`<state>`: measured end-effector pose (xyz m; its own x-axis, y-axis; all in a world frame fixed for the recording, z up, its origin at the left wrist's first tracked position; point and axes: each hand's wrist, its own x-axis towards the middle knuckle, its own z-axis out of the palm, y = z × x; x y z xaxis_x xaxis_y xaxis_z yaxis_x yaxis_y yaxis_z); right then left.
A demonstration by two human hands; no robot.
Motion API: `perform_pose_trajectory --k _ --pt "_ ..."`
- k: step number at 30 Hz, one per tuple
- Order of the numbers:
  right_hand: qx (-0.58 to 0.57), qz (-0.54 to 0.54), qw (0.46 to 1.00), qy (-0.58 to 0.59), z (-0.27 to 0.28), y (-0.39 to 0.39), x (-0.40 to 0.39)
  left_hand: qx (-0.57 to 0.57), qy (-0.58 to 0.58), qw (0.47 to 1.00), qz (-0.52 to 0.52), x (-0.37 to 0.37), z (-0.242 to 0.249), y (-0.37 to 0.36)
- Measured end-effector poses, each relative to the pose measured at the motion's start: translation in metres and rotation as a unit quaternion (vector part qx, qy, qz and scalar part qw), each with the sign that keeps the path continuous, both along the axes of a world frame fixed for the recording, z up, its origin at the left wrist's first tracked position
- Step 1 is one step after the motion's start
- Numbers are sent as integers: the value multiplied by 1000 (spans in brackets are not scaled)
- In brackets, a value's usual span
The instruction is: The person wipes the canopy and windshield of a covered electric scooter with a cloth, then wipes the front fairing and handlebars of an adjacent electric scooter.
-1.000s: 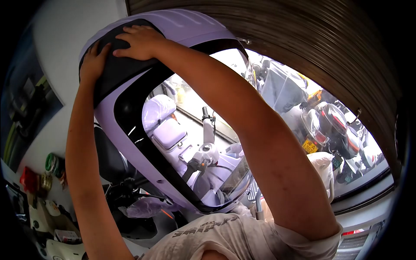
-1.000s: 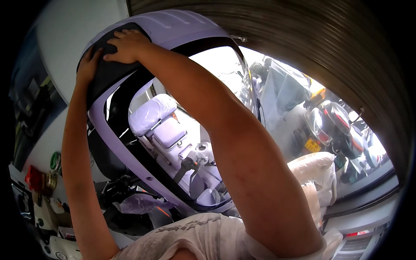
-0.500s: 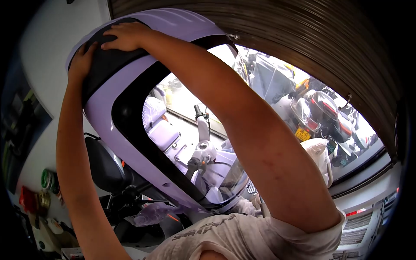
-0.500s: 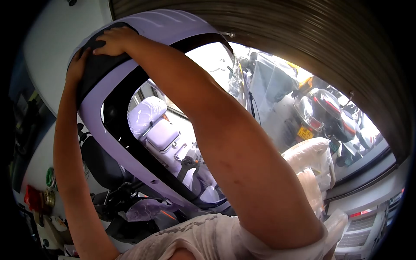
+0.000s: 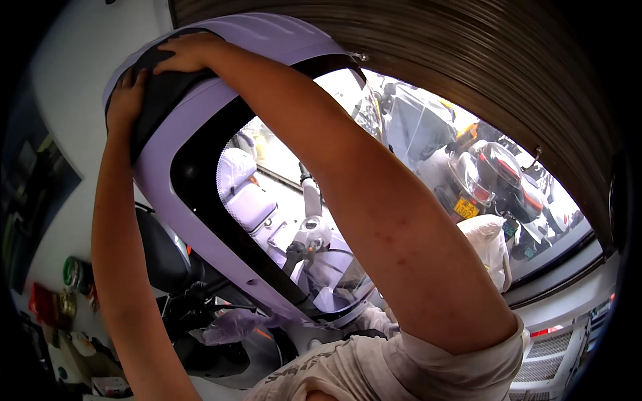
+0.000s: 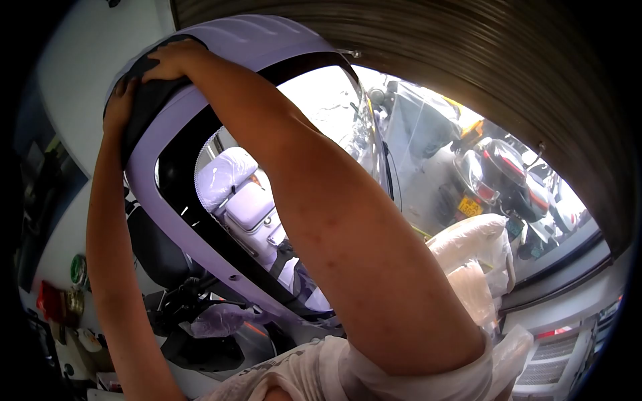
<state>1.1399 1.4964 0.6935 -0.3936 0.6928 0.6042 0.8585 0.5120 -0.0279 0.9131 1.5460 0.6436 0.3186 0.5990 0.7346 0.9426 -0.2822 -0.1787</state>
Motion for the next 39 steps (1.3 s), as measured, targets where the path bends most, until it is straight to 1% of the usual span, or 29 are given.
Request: perform_pose_trajectory --k 1,3,4,8,11,12,13,15,16,19,21,23,24,27,30,34,37,39 --pt "-6 0 1000 -4 0 -3 0 2 2 1000 7 -3 -3 0" --pt "2 10 1000 -4 -2 0 -1 51 46 997 21 -8 -11 12" --pt "8 14 1000 -8 -4 1 1 87 59 994 8 -12 -16 19" --pt "21 14 1000 -17 -12 -10 4 102 90 989 57 -3 -25 -3" --pt "41 27 998 -32 -19 -19 14 27 24 995 92 13 -25 -27" --pt "48 33 998 -32 -20 -22 18 -33 -57 995 79 16 -22 -26" --pt "43 35 998 -35 -20 -24 22 -26 -57 994 84 17 -18 -25" --pt "43 42 997 -37 -20 -26 27 -90 -184 972 113 36 -8 -52" --pt "40 43 998 -35 -20 -25 28 -100 -187 970 115 43 -2 -64" --pt "32 48 998 -32 -16 -25 33 -94 -175 973 118 52 3 -66" --pt "13 26 999 -18 -14 -23 41 -79 -161 975 128 63 5 -72" --pt "7 38 999 -7 -11 -19 53 -45 -100 986 123 71 5 -68" --pt "-3 44 999 1 -10 -15 57 -33 -90 990 103 71 6 -62" --pt "-7 53 998 29 -9 -4 66 -38 -113 988 100 80 9 -52" --pt "-28 77 995 50 -4 4 80 -48 -109 986 113 92 17 -57" --pt "-20 73 996 43 -4 11 79 -75 -119 980 140 103 26 -57" --pt "-16 70 997 39 -2 19 78 -84 -99 983 132 101 28 -45" --pt "-29 65 997 34 1 19 78 -96 -113 981 127 103 32 -45"
